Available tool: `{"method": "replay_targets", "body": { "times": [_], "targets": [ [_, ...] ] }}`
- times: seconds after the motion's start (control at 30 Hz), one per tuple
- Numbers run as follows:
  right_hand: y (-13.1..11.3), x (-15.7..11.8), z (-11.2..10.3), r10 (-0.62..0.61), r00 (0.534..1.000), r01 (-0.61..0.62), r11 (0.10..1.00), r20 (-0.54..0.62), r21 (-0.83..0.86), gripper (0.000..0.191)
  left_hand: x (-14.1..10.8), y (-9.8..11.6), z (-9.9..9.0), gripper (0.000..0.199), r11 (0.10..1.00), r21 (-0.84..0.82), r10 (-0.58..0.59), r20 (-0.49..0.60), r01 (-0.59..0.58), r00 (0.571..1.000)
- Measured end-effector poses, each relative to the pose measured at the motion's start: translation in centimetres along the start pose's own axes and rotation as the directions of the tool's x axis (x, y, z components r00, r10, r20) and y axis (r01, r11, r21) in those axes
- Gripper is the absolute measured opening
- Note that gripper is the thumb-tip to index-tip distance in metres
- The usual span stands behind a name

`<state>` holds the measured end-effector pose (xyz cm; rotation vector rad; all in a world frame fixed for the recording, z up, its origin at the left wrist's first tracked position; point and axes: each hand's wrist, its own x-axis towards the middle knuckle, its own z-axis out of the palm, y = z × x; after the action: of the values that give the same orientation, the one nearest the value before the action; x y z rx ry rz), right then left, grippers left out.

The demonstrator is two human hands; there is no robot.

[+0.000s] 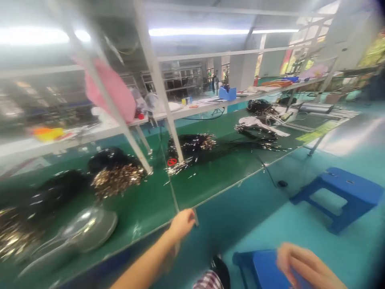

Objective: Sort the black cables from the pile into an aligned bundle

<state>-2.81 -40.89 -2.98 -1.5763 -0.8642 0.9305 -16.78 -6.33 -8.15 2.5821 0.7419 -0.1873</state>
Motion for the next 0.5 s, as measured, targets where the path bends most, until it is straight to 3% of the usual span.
{"method": "replay_targets", "body": {
  "times": [0.07, 0.13, 0.23, 0.33, 0.5],
  "targets": [
    [1.0, 5.6, -3.1, 0.069, 0.996, -0.070, 0.997, -0.050, -0.030, 0.043, 5.9, -1.1, -2.3, 0.021, 0.999, 0.012, -0.038, -0.053, 0.038, 0.998],
    [2.8, 10.7, -6.6, 0.117, 0.972, -0.140, 0.984, -0.203, -0.106, 0.045, 11.3, -1.9, -3.8, 0.024, 0.996, 0.032, -0.082, -0.091, 0.085, 0.993],
    [6.1, 16.7, -12.6, 0.234, 0.852, -0.351, 0.919, -0.469, -0.179, 0.048, 17.4, -2.3, -4.3, 0.034, 0.986, 0.070, -0.139, -0.134, 0.150, 0.981],
    [8.9, 21.5, -19.0, 0.265, 0.745, -0.474, 0.856, -0.612, -0.205, 0.053, 21.3, -1.9, -3.3, 0.041, 0.971, 0.102, -0.200, -0.151, 0.217, 0.968],
    [11.3, 29.4, -27.8, 0.120, 0.617, -0.563, 0.758, -0.778, -0.330, 0.064, 25.0, -1.4, -1.9, 0.029, 0.927, 0.109, -0.336, -0.177, 0.358, 0.925]
  ]
}}
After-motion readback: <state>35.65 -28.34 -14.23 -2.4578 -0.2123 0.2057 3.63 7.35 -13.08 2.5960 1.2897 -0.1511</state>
